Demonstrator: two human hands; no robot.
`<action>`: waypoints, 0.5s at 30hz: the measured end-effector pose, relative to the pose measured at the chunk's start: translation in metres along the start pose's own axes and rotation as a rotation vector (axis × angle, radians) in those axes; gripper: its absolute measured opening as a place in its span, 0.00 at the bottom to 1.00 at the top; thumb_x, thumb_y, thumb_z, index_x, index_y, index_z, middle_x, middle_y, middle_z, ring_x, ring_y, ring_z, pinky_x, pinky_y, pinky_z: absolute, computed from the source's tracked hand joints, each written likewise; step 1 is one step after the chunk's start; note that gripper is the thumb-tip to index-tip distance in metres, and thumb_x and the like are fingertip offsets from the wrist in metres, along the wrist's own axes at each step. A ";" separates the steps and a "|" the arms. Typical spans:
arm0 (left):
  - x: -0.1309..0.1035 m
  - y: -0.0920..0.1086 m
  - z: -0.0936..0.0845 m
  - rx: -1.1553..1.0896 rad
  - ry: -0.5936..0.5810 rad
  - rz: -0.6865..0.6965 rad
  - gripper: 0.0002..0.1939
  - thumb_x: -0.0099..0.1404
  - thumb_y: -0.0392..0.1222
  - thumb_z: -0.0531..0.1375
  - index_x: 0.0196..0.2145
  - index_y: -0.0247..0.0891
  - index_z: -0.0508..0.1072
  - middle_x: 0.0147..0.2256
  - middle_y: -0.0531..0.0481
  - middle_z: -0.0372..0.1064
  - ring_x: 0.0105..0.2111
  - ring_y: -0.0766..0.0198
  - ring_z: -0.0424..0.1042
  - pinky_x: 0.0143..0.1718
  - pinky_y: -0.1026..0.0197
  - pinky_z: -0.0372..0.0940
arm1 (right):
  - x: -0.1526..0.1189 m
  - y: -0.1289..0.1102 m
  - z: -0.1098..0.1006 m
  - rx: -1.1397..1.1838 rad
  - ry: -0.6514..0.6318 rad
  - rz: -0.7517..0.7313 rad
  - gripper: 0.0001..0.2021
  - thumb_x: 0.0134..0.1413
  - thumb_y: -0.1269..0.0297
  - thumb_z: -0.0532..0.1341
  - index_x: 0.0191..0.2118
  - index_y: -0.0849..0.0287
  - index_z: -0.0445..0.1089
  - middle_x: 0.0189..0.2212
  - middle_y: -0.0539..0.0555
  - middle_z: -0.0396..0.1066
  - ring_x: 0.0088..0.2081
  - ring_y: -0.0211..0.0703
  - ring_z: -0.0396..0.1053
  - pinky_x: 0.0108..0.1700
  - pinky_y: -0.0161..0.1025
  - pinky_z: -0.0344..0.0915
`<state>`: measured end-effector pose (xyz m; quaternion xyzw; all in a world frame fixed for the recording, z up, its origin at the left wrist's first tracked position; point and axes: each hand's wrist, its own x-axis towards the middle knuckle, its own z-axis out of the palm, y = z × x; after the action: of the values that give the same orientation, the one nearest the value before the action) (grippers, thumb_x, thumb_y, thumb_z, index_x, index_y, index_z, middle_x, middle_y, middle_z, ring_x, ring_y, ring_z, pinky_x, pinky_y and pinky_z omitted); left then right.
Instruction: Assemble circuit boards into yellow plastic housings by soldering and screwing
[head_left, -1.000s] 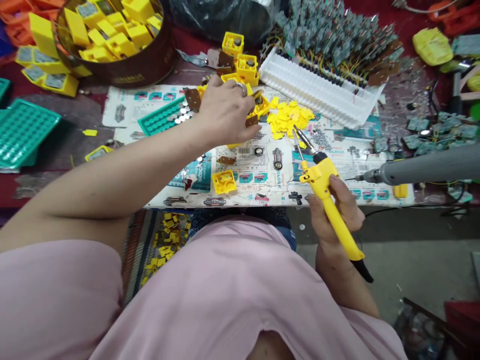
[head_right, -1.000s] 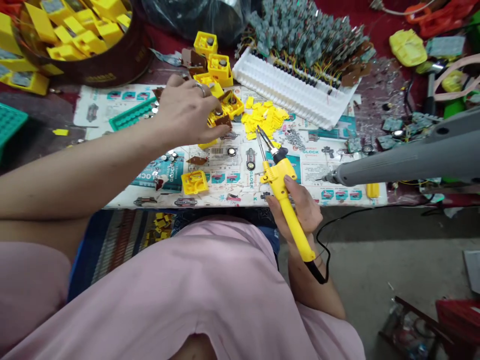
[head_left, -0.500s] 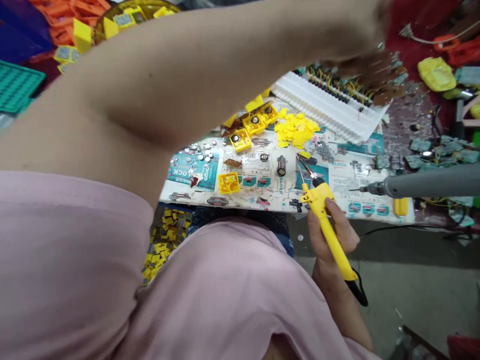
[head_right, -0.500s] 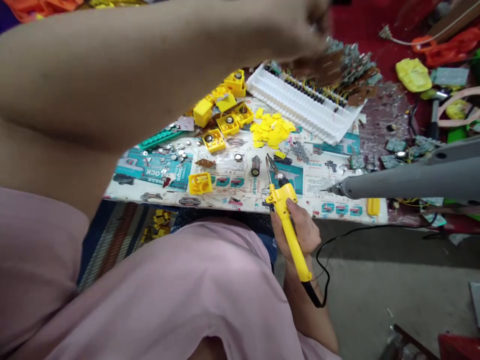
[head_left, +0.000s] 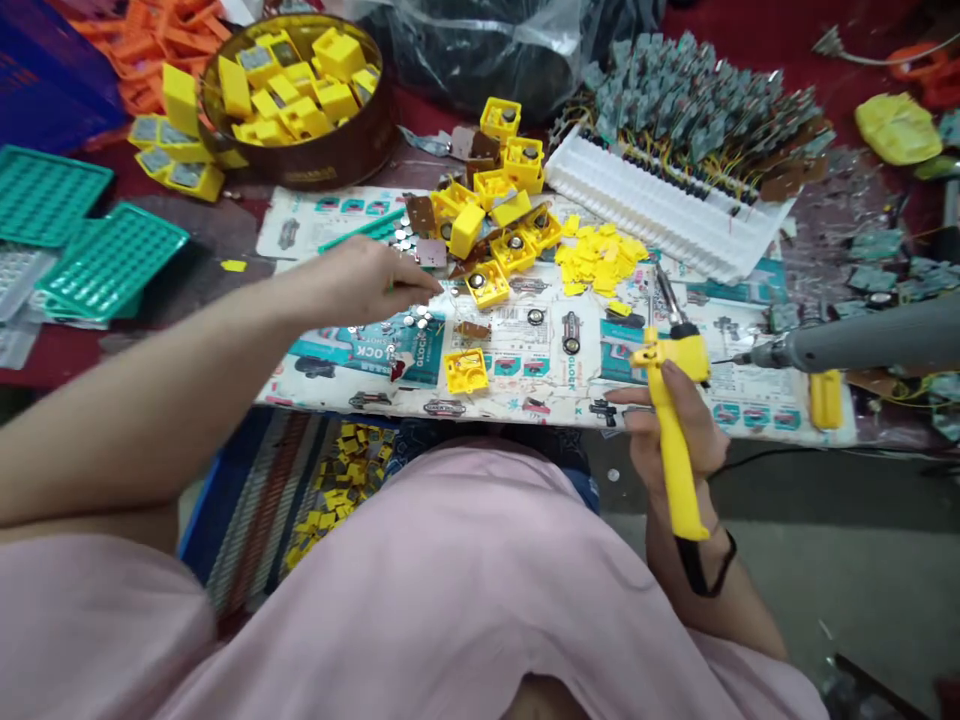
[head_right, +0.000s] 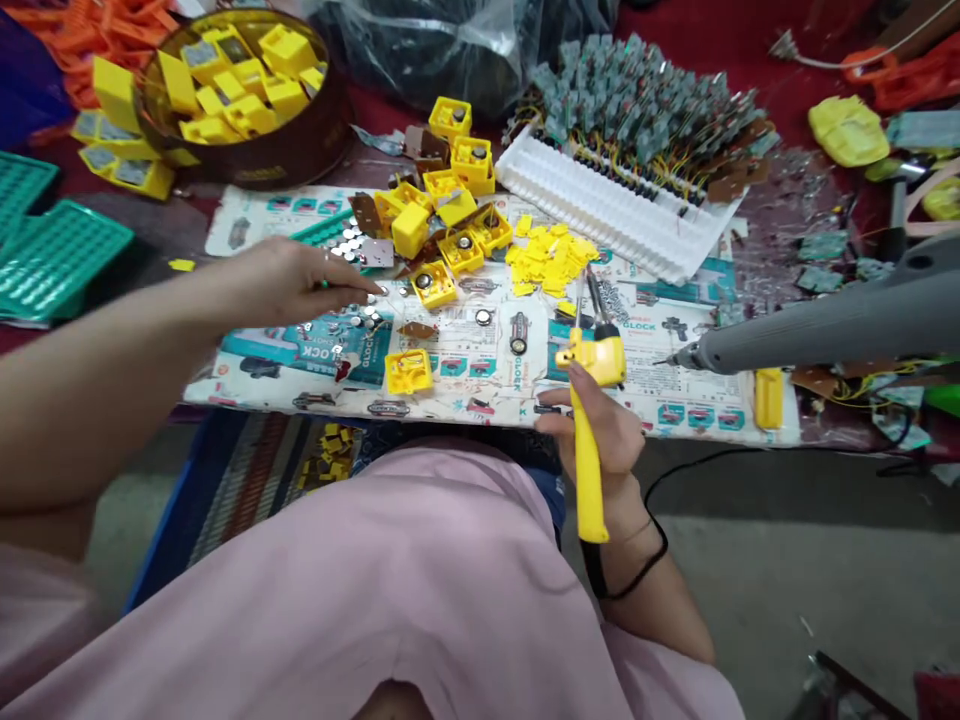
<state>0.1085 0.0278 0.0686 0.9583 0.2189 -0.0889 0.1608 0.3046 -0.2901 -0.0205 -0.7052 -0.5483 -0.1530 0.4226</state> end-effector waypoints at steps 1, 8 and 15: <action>-0.002 -0.002 0.013 -0.052 0.034 0.011 0.15 0.68 0.43 0.57 0.46 0.39 0.81 0.39 0.49 0.80 0.35 0.66 0.74 0.40 0.65 0.64 | 0.007 -0.001 0.006 0.013 -0.027 -0.010 0.24 0.67 0.61 0.58 0.66 0.48 0.58 0.34 0.48 0.81 0.29 0.38 0.79 0.35 0.34 0.76; 0.015 0.012 0.059 -0.383 0.229 0.160 0.15 0.66 0.47 0.57 0.40 0.40 0.82 0.40 0.48 0.79 0.39 0.63 0.77 0.42 0.65 0.68 | 0.053 -0.003 0.050 -0.050 -0.239 -0.047 0.12 0.66 0.67 0.56 0.50 0.55 0.74 0.34 0.51 0.78 0.34 0.41 0.76 0.38 0.37 0.71; 0.018 0.028 0.043 -0.627 0.051 0.248 0.13 0.62 0.49 0.58 0.36 0.39 0.78 0.44 0.47 0.80 0.45 0.61 0.77 0.50 0.62 0.69 | 0.073 0.003 0.081 -0.129 -0.452 0.009 0.18 0.65 0.69 0.53 0.55 0.53 0.71 0.30 0.52 0.69 0.38 0.43 0.69 0.43 0.41 0.68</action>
<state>0.1326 -0.0038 0.0312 0.8835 0.1214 0.0269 0.4516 0.3126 -0.1809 -0.0203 -0.7495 -0.6151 -0.0241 0.2435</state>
